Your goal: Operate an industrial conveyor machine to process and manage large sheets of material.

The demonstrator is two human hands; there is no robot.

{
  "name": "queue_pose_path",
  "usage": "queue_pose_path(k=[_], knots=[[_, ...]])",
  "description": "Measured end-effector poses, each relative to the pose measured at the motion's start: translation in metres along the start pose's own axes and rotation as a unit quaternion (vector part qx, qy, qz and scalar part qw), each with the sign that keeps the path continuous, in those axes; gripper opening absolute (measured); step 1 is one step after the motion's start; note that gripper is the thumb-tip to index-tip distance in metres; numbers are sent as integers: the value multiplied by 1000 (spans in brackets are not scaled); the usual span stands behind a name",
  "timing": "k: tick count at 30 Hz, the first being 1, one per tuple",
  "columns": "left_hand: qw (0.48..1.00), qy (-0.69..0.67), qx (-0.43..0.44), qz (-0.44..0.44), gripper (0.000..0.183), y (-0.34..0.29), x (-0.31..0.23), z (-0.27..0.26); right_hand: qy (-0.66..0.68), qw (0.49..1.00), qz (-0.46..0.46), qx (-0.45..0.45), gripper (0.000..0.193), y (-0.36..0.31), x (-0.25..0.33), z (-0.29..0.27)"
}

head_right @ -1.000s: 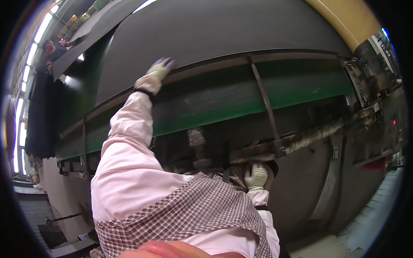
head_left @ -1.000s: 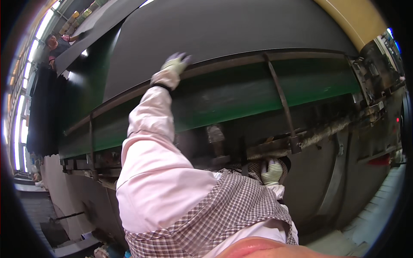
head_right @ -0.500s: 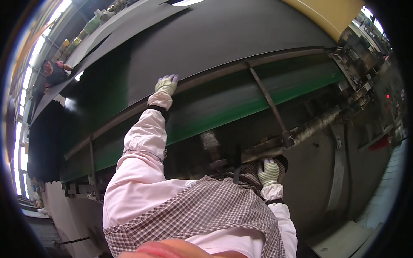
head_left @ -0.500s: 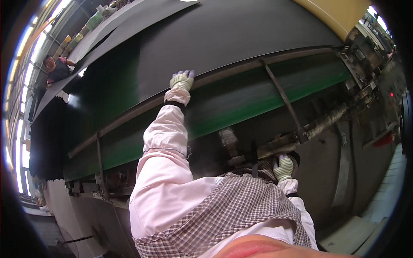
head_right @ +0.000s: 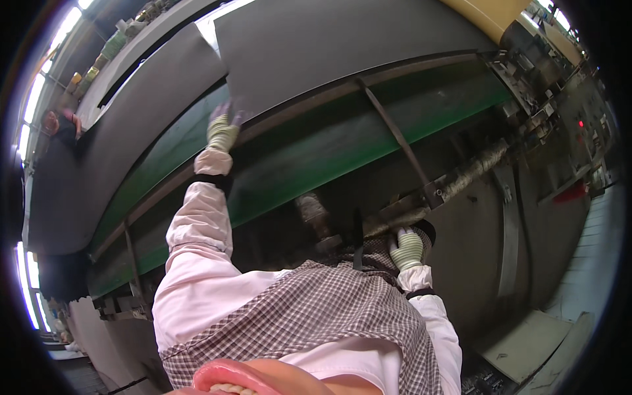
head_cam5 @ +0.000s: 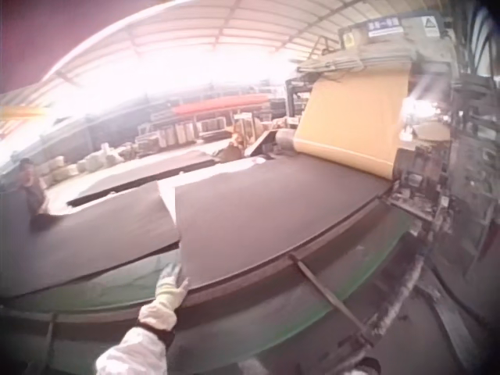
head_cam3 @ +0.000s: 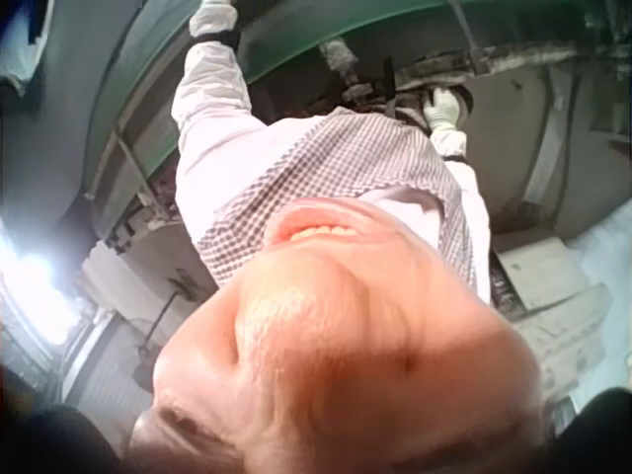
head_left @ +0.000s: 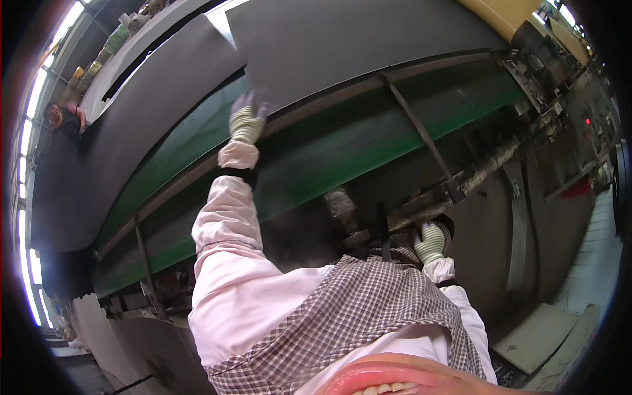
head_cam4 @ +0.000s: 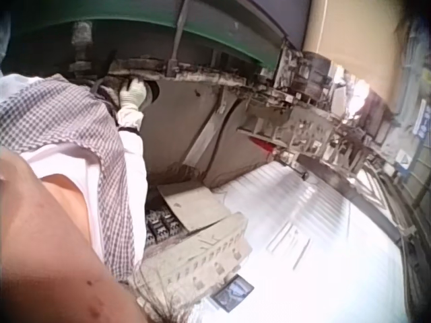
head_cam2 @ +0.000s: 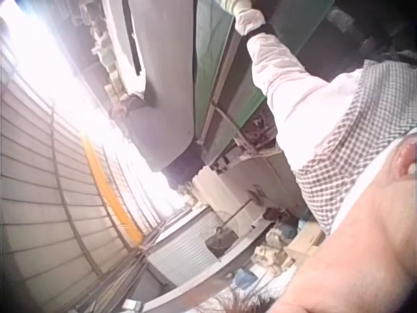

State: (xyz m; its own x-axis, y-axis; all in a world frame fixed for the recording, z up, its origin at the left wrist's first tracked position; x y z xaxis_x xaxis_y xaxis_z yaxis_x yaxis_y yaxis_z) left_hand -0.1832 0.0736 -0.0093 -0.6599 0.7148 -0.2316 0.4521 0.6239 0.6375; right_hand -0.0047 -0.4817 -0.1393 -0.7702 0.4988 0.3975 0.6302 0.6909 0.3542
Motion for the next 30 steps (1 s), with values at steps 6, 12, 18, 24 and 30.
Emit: queue_pose_path(k=[6,12,18,24,30], knots=[[967,171,58,-182,67,-5,152,-27,10,1000,10,-1,25,-1,-4,6],[937,81,263,-215,58,-2,121,-7,10,1000,7,6,22,5,5,-3],[965,-28,254,-58,45,30,-23,38,33,999,14,2,22,6,8,-6],[945,4,326,-16,46,62,-141,81,61,998,-10,-18,20,10,9,-10],[975,-57,215,22,60,50,-120,101,71,997,0,-2,20,10,8,-11]])
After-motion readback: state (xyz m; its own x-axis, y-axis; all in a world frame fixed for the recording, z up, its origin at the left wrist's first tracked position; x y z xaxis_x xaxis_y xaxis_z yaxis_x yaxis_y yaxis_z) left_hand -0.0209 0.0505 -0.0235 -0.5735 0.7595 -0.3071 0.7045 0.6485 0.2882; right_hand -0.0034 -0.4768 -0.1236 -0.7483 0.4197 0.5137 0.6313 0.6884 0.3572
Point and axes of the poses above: each hand's wrist, its own y-axis towards the middle knuckle, its own z-axis out of the palm, x = y × z, the point moved 6 cm from there along y, towards the middle knuckle, and after that the axes turned 9 degrees about -x, right-handed, at the moved point
